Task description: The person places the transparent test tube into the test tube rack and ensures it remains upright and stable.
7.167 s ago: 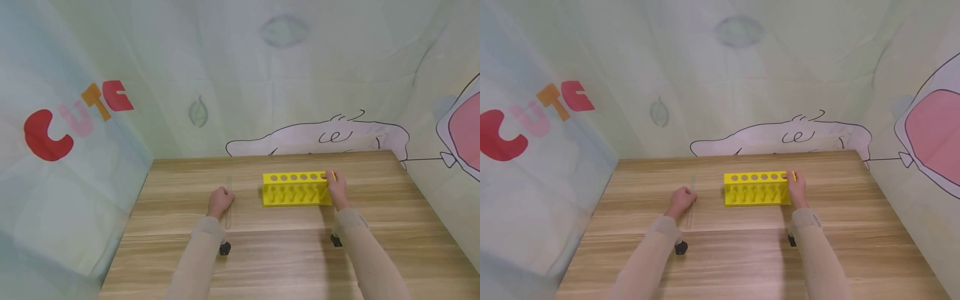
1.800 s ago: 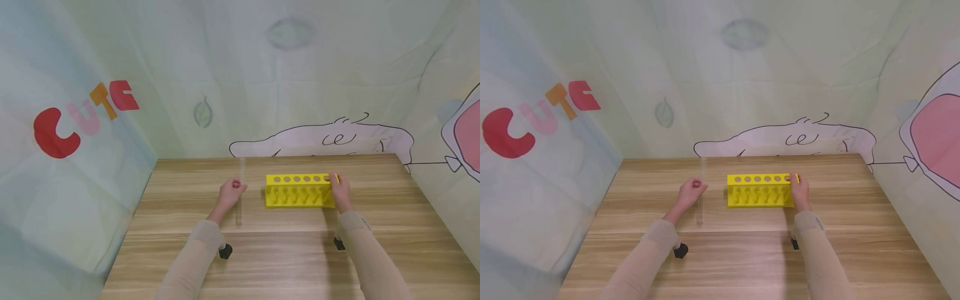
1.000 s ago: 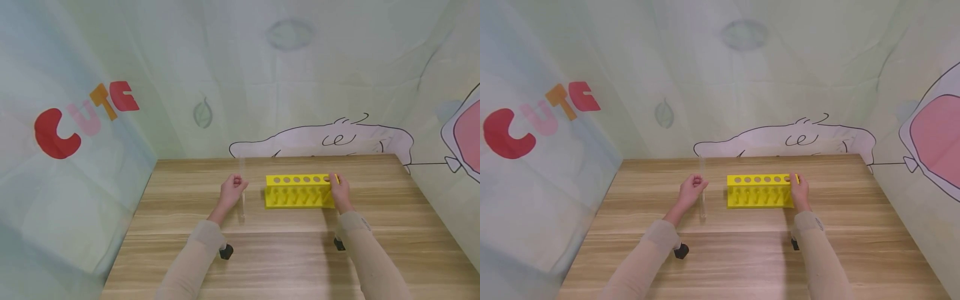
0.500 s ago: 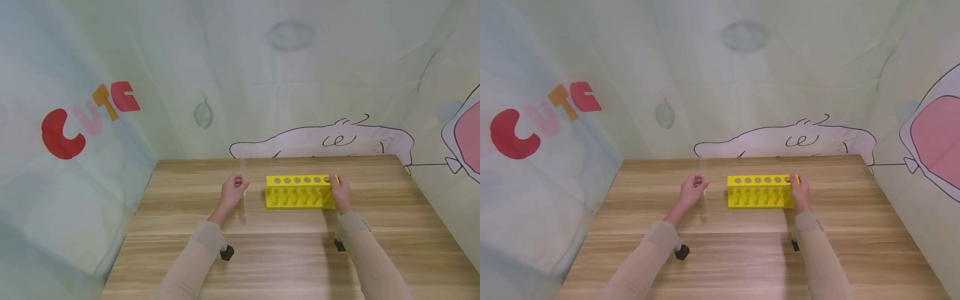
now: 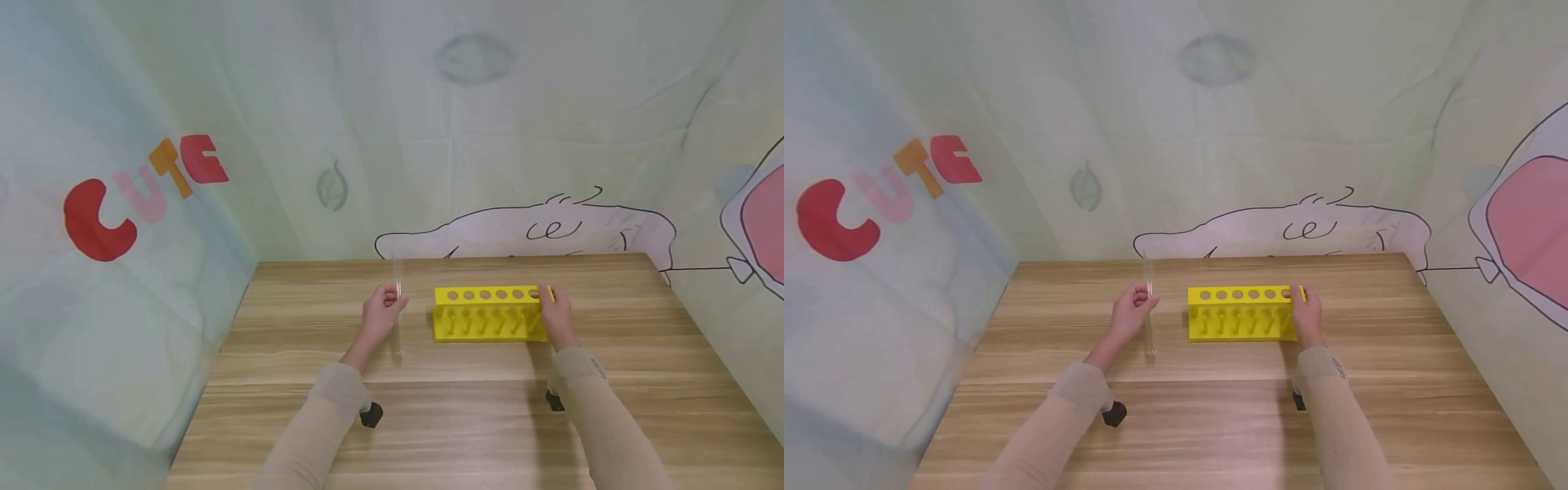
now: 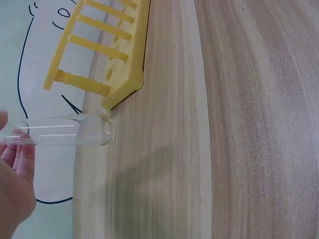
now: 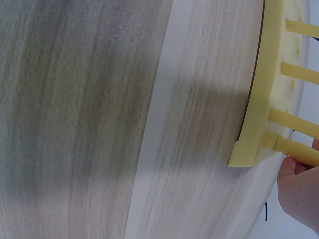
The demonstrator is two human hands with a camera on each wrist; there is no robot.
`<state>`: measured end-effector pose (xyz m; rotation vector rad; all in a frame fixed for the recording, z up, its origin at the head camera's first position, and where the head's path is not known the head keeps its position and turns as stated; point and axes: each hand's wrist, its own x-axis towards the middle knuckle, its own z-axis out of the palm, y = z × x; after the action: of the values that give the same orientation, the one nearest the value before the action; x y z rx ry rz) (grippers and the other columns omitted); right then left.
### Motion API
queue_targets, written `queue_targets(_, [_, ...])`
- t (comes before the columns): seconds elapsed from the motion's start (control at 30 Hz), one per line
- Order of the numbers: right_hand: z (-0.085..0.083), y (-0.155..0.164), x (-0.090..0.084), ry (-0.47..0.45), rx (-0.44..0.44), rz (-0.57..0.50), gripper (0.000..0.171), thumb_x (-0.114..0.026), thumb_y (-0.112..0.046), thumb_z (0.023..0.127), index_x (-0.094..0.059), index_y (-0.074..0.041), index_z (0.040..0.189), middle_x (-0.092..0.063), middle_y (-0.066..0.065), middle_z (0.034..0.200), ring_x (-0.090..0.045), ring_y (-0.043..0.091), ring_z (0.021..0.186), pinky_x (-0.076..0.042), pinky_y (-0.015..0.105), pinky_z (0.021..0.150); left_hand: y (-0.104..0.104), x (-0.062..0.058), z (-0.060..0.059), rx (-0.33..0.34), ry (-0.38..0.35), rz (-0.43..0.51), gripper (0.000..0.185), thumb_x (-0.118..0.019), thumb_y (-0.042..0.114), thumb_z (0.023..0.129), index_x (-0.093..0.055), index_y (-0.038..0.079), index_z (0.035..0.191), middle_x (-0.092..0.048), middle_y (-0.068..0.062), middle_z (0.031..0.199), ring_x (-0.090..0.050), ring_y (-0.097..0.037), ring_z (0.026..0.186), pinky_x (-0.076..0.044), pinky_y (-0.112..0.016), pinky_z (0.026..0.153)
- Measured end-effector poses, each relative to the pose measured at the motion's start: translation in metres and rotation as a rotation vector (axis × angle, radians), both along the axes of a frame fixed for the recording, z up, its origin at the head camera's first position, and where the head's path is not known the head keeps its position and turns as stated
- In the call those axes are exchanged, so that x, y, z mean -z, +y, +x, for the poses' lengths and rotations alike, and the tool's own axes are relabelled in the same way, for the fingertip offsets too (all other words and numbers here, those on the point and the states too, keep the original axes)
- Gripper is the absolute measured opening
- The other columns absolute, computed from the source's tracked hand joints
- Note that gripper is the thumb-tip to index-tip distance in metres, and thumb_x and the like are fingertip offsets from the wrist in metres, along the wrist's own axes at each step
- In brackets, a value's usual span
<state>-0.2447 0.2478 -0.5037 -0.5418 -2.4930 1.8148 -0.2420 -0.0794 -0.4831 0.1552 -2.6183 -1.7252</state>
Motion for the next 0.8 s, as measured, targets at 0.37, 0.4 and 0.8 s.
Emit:
queue_targets(0.37, [-0.001,0.0006,0.0014,0.012,-0.001,-0.006,0.06,-0.026,-0.05,0.091,-0.038,0.0,0.123,-0.039,0.018,0.128,-0.027,0.029,0.124,-0.021,0.044,0.107,0.0021,0.001,0.0011,0.002,-0.001,0.014,0.025,-0.062,0.024,0.082,-0.052,0.01,0.1,-0.06,-0.005,0.092,-0.058,-0.016,0.084,-0.051,-0.026,0.072])
queue_targets(0.4, [-0.0009,0.0006,0.0014,0.009,-0.001,-0.005,0.062,-0.026,-0.051,0.091,-0.038,0.0,0.123,-0.038,0.018,0.129,-0.027,0.029,0.125,-0.021,0.044,0.107,0.0025,0.0008,0.0012,0.002,0.0,0.018,0.025,-0.062,0.024,0.082,-0.052,0.01,0.101,-0.06,-0.005,0.092,-0.058,-0.016,0.084,-0.051,-0.026,0.073])
queue_targets(0.8, [-0.0003,0.0001,0.001,0.004,0.01,-0.024,0.053,-0.028,-0.044,0.094,-0.038,0.0,0.123,-0.037,0.019,0.13,-0.027,0.029,0.123,-0.022,0.044,0.107,0.007,-0.0052,0.0014,0.029,0.046,0.075,0.027,-0.064,0.021,0.08,-0.052,0.008,0.1,-0.06,-0.006,0.093,-0.057,-0.016,0.085,-0.051,-0.025,0.076])
